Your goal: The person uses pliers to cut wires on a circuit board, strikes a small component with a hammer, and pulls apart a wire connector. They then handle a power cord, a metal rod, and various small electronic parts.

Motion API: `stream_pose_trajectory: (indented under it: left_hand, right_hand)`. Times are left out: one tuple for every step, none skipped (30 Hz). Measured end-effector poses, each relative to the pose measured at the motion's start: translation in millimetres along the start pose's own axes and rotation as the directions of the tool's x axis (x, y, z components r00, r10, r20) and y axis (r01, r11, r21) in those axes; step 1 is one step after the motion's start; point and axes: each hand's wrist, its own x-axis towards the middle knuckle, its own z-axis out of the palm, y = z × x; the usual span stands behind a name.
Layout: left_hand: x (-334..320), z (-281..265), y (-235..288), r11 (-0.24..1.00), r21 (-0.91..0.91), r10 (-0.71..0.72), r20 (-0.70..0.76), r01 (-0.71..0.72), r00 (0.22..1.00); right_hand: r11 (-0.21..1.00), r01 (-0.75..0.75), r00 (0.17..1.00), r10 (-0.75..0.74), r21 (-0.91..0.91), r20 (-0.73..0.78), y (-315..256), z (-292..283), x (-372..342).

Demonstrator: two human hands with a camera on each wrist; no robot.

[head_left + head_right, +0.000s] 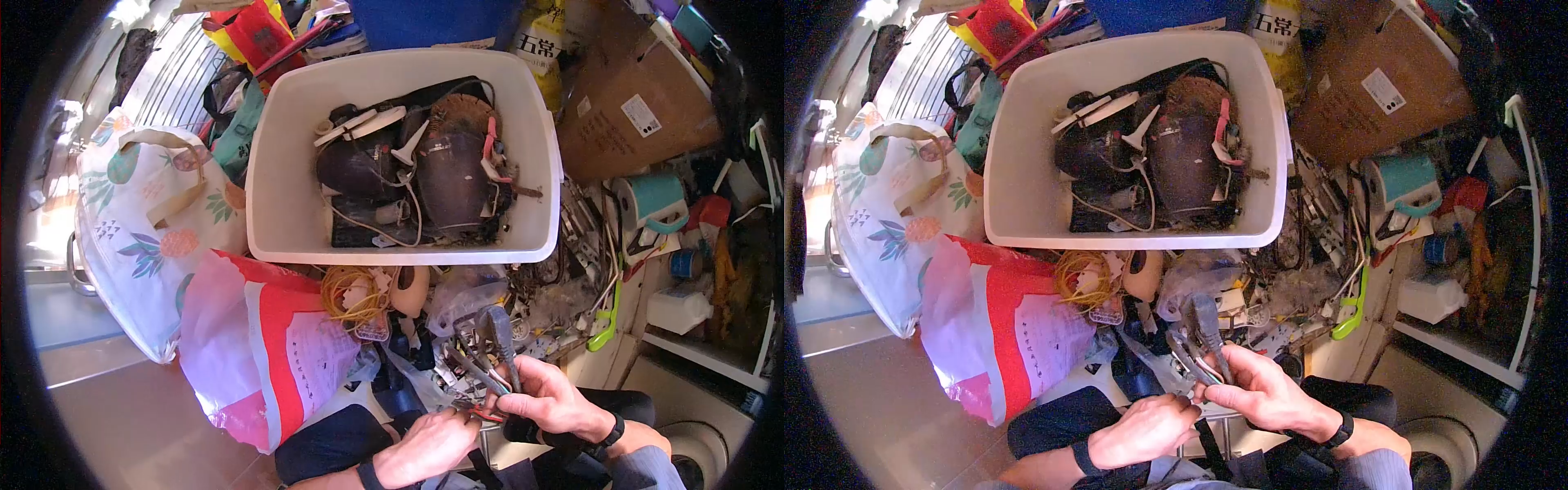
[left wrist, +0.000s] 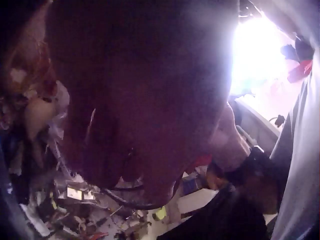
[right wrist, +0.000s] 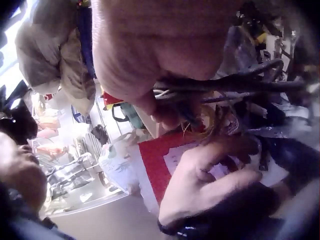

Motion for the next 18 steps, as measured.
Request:
stream_pose_trajectory:
  left_hand:
    - [0.3,-2.5,-0.8,0.998,-0.062,0.001,-0.011,-0.002,1.0]
    - [0.7,-4.7,1.3,0.998,-0.061,0.005,-0.016,-0.006,1.0]
    - [1.2,-7.8,5.4,0.988,-0.152,-0.052,-0.085,0.038,0.995]
    - [1.4,-12.7,9.5,0.967,-0.244,-0.113,-0.147,0.075,0.983]
    - [1.4,-20.0,12.9,0.944,-0.323,-0.128,-0.171,0.067,0.977]
    - [0.7,-22.6,15.0,0.945,-0.322,-0.124,-0.175,0.062,0.977]
    - [-0.4,-23.8,17.4,0.93,-0.365,-0.126,-0.223,0.037,0.967]
    - [-2.7,-22.9,20.6,0.914,-0.406,-0.129,-0.27,0.009,0.954]
    - [-3.8,-15.1,20.3,0.917,-0.397,-0.146,-0.279,0.024,0.949]
    - [-5.7,-7.6,20.1,0.919,-0.394,-0.14,-0.284,0.018,0.949]
    - [-8.3,-0.5,20.2,0.937,-0.349,-0.118,-0.313,0.001,0.942]
    - [-11.8,0.9,24.0,0.953,-0.304,-0.096,-0.342,-0.013,0.935]
    - [-15.6,1.5,27.5,0.953,-0.302,-0.091,-0.347,-0.019,0.934]
    - [-18.3,1.1,30.5,0.949,-0.316,-0.12,-0.3,0.02,0.946]
    - [-21.8,0.8,34.6,0.943,-0.329,-0.148,-0.252,0.059,0.956]
    - [-25.1,5.1,38.2,0.943,-0.328,-0.143,-0.256,0.053,0.956]
    - [-26.5,11.0,41.2,0.962,-0.268,-0.063,-0.368,-0.041,0.928]
    - [-28.4,17.6,44.8,0.971,-0.202,0.018,-0.469,-0.127,0.883]
  right_hand:
    - [0.999,0.005,1.0,-0.006,0.049,0.009,-0.2,1.8,-1.2]
    - [0.999,0.007,1.0,-0.008,0.044,0.008,0.2,4.3,-2.8]
    - [0.999,0.033,0.999,-0.033,0.034,0.019,1.0,7.5,-4.4]
    - [0.998,0.059,0.998,-0.059,0.024,0.03,2.3,11.1,-5.8]
    - [0.998,0.063,0.998,-0.063,0.02,0.028,4.2,14.9,-6.9]
    - [0.996,0.09,0.996,-0.09,0.015,0.008,6.6,19.2,-7.7]
    - [0.993,0.118,0.993,-0.117,0.009,-0.011,8.6,23.5,-8.4]
    - [0.993,0.121,0.993,-0.121,0.004,-0.012,10.5,28.1,-9.7]
    - [0.992,0.12,0.993,-0.12,0.038,-0.023,12.3,32.8,-11.2]
    - [0.99,0.121,0.992,-0.119,0.073,-0.036,14.5,36.8,-13.0]
    - [0.99,0.133,0.991,-0.132,0.052,-0.025,18.5,39.6,-14.6]
    - [0.989,0.139,0.99,-0.138,0.046,-0.025,20.6,42.9,-17.2]
    - [0.989,0.145,0.989,-0.146,0.025,0.005,21.9,46.3,-20.6]
    - [0.988,0.152,0.988,-0.152,0.005,0.034,22.5,50.1,-24.7]
    - [0.987,0.159,0.987,-0.159,0.022,0.02,22.7,55.7,-28.3]
    - [0.975,0.223,0.975,-0.223,0.011,-0.015,23.2,62.2,-30.1]
    - [0.978,0.206,0.978,-0.207,-0.023,-0.032,21.3,62.9,-35.1]
    - [0.982,0.183,0.981,-0.186,-0.054,-0.051,18.2,63.7,-40.2]
